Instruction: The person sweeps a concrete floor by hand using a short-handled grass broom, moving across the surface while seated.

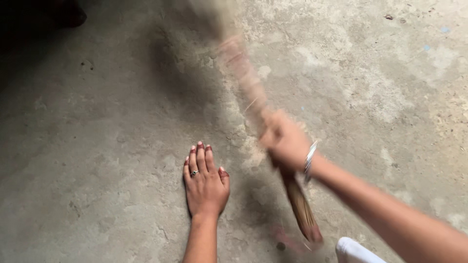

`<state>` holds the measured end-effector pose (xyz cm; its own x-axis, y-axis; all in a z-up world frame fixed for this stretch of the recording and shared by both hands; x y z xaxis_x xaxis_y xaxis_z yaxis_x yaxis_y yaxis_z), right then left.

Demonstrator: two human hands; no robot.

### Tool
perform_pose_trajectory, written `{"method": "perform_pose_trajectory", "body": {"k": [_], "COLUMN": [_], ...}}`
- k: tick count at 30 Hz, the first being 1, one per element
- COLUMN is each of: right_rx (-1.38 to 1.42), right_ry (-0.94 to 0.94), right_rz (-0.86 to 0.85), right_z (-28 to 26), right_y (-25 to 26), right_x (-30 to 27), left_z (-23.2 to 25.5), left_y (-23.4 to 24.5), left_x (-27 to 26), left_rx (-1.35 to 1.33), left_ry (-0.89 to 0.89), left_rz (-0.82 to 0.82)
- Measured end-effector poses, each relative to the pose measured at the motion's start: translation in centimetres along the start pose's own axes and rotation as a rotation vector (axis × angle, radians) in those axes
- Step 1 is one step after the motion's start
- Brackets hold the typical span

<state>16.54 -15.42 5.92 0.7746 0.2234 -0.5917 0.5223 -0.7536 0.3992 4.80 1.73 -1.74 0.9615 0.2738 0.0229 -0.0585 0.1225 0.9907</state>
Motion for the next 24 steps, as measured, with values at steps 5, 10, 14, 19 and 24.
{"method": "perform_pose_trajectory", "body": {"k": [5, 10, 14, 19, 24], "right_rx": [0.109, 0.201, 0.443, 0.984, 0.599], "right_ry": [0.213, 0.054, 0.045, 0.062, 0.198], "right_rz": [-0.697, -0.342, -0.023, 0.022, -0.289], "right_z": [-0.4, 3.0, 4.7, 3.1, 0.3], "right_y": [-8.1, -1.8, 6.7, 6.4, -3.9], "right_x": [-4.6, 2.3, 8.0, 8.0, -0.7], "left_z": [0.1, 0.0, -0.2, -0.1, -0.2], "left_y": [0.5, 0.3, 0.3, 0.7, 0.4], "left_x": [-0.3, -0.2, 0.1, 0.0, -0.1], "left_rx": [-0.004, -0.108, -0.099, -0.139, -0.156], "left_ry": [-0.051, -0.012, 0.003, 0.008, 0.013], "left_rz": [0.125, 0.079, 0.09, 0.112, 0.118]}}
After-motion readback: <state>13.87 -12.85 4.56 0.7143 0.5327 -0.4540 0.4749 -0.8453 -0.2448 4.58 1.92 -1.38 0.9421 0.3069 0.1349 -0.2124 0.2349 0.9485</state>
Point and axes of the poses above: each hand's wrist, its own x-axis towards the middle knuckle, its own y-axis out of the back of the hand, z = x × y, the point moved 6 cm from there along x, towards the middle knuckle, and after that the axes turned 1 degree about -z, right-handed, at the moved point
